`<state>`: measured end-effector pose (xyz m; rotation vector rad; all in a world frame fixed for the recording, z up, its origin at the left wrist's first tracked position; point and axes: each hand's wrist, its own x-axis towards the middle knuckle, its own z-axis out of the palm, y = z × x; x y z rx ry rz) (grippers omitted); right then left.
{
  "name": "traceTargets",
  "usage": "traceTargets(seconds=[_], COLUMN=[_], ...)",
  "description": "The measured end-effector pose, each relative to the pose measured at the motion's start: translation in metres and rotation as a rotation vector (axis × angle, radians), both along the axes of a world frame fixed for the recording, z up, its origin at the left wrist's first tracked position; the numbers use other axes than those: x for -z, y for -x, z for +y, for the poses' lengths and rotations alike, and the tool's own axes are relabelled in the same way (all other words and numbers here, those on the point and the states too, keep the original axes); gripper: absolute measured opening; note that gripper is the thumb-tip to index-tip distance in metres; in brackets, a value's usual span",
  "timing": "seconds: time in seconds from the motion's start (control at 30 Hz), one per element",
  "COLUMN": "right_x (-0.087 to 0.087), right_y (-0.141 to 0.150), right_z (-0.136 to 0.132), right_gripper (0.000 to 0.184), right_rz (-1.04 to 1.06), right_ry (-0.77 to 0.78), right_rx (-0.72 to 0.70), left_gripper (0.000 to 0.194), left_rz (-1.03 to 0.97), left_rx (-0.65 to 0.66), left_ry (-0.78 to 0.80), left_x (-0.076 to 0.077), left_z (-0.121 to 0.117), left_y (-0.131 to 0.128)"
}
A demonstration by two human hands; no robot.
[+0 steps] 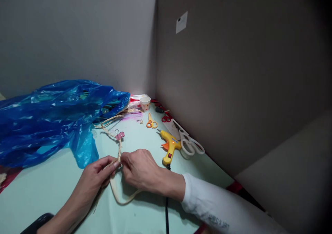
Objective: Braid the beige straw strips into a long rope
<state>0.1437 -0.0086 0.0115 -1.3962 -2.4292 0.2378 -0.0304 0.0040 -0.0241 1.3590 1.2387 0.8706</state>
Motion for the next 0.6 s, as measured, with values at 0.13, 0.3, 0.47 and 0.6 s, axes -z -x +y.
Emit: traceTargets(seconds=[0.13,0.3,0.47,0.6], right_x=[0.000,0.000,0.000,-0.010], right_y=[-0.001,-0.004,-0.007,-0.013], right_z=[0.002,0.003,0.003,-0.001], right_gripper=[0.020,0.021,0.019,0.018], right_rz=[0.051,0.183,0.269,0.252], right_ry=[0.029,0.091,0.149,0.166], right_rx=[-0.010,-0.037,-0.030,-0.020], left_gripper=[0.022,0.033,0.029,0.028], left_rz=[-0.037,-0.120,-0.098,-0.117], left_rx=[-0.006,-0.051,-0.077,-0.113], left_ry=[0.058,0.134,0.163,0.172], left_x=[0.003,0.001,0.005,0.002], left_z=[-0.001,-0.001,-0.001,-0.004], left_y=[0.003,0.002,0.004,0.002])
